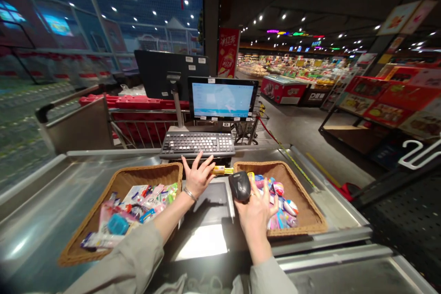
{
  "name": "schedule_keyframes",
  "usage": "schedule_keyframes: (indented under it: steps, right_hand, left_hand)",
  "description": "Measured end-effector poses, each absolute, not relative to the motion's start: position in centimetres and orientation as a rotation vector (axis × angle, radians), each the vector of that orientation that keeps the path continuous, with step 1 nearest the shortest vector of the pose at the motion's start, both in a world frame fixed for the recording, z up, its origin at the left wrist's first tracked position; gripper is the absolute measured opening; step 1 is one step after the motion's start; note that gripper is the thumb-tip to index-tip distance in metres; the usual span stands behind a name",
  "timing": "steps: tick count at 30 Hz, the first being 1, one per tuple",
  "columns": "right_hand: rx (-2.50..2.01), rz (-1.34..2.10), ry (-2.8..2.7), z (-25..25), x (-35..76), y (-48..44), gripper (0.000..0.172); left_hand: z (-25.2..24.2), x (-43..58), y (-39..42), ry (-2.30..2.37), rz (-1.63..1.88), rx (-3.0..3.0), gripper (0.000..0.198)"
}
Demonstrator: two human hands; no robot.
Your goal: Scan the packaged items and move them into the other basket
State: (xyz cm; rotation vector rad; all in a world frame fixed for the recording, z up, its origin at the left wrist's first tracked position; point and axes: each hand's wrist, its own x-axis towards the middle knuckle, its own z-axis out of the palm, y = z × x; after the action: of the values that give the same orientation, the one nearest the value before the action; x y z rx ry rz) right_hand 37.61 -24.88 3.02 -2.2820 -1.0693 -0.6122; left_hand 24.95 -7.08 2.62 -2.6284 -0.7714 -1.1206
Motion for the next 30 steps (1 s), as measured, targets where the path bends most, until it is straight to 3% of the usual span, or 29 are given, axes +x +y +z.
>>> schedule_keyframes:
  steps: [30]
  right_hand:
    - [-2.368, -0.664, -0.784, 2.1, 43.0, -29.7, 0.04]
  left_hand:
    - [2.3, 34.1, -10.4, -0.461, -1.157, -2.761, 0.027]
